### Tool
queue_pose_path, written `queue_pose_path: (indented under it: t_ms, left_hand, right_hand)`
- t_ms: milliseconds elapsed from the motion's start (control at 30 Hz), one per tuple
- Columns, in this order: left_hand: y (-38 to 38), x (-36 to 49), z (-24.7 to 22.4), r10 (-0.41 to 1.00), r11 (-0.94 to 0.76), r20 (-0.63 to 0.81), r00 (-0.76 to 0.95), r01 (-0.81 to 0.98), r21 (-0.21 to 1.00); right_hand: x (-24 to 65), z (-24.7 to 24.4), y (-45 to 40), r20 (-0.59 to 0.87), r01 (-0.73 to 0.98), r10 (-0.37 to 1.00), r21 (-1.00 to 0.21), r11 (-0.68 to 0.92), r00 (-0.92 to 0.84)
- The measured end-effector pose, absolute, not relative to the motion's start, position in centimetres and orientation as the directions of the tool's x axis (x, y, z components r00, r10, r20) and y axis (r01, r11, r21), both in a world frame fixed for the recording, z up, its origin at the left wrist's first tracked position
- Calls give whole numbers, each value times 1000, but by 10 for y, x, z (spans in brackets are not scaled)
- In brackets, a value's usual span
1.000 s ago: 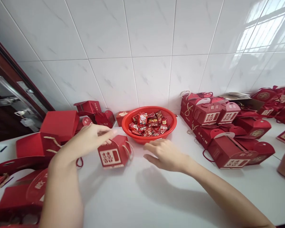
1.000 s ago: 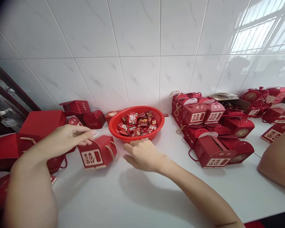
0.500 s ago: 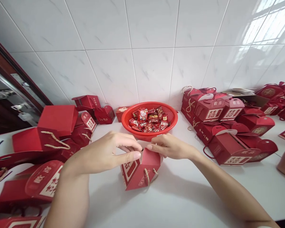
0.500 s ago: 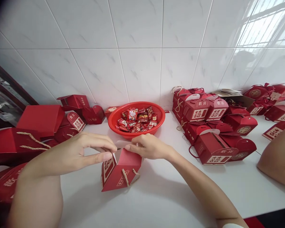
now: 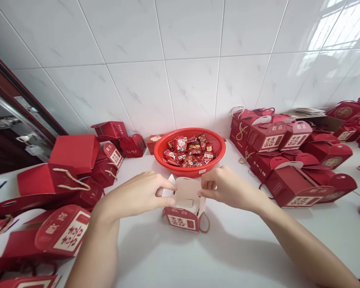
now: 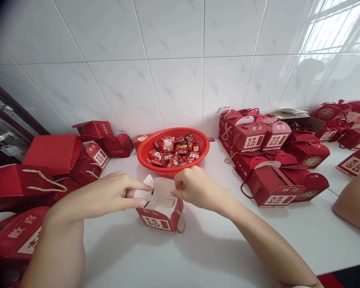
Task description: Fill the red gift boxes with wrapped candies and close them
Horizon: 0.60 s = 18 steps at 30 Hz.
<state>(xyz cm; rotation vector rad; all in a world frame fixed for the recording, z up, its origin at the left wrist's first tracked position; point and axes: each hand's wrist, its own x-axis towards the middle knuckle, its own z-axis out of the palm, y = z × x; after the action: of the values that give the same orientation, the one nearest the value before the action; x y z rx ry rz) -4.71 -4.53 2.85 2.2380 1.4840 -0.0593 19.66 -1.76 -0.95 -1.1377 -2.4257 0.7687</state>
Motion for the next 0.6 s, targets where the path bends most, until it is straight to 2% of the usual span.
queue_pose_path:
  t_ms: [100, 200, 300, 400, 533, 600]
  left_hand:
    - [-42, -47, 22, 912, -288, -236, 336, 933, 214]
    - [-42, -44, 20, 931, -239, -246, 271, 959, 153]
    - [-43, -38, 18, 935, -200, -266, 233, 969, 148]
    - [-43, -32, 16, 931, -148, -306, 197, 973, 176]
    - [-43, -28, 11, 932, -118, -319, 171, 976, 181]
    - [-44, -28, 7, 929, -105, -331, 165, 976, 193]
  right_hand:
    - [202, -7, -18, 68, 643, 813, -575, 506, -579]
    - [206, -6, -21, 17, 736, 841, -474, 483, -541]
    - [206, -10, -21, 20, 777, 832, -347, 525, -554]
    - [203, -16, -19, 43, 742, 774, -258, 619, -631]
    - [198, -22, -21, -11, 656, 672, -229, 719, -740]
    - [197, -24, -24, -44, 666, 675, -228, 711, -736]
